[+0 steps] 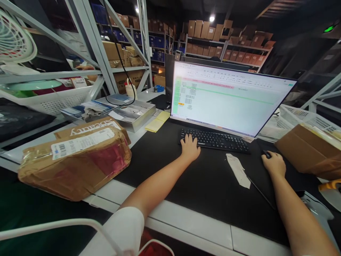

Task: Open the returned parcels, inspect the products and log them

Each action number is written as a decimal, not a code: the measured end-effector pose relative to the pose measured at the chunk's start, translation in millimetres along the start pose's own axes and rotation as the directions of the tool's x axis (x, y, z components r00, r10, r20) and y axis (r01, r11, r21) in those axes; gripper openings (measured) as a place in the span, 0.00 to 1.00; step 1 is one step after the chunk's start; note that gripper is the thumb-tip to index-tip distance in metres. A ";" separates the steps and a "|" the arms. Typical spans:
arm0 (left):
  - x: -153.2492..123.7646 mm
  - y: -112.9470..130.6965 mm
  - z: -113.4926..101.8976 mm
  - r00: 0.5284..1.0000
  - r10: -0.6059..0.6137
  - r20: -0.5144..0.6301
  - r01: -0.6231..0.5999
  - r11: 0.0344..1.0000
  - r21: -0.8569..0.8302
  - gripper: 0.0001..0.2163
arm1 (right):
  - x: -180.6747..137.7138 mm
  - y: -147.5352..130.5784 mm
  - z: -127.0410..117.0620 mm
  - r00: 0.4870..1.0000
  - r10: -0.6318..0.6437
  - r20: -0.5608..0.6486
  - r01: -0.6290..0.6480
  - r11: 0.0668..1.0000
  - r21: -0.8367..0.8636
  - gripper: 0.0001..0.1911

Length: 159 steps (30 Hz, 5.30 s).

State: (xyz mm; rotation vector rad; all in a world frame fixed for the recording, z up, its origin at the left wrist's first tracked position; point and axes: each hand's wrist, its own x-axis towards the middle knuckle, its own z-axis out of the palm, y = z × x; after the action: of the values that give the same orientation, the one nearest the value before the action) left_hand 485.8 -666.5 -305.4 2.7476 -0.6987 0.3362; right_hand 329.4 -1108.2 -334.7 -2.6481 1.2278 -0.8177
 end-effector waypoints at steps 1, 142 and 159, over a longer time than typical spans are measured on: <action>0.3 -0.1 0.4 1.000 0.002 0.003 -0.002 1.000 -0.003 0.27 | -0.2 0.2 -0.1 1.000 0.002 -0.008 -0.002 1.000 -0.001 0.28; 5.6 -0.3 2.4 0.997 0.080 0.016 -0.081 0.995 0.050 0.27 | 9.0 6.5 8.5 0.992 0.081 -0.094 -0.075 0.995 0.063 0.27; 4.0 0.7 3.3 0.998 0.066 0.012 -0.066 0.998 -0.011 0.27 | 5.6 3.6 4.5 0.996 0.033 -0.084 -0.024 0.994 0.107 0.25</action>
State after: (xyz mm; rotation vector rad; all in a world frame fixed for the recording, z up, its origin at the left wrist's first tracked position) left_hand 489.3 -670.0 -307.2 2.7237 -0.7940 0.3288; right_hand 332.2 -1115.2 -337.3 -2.5300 1.2028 -0.9729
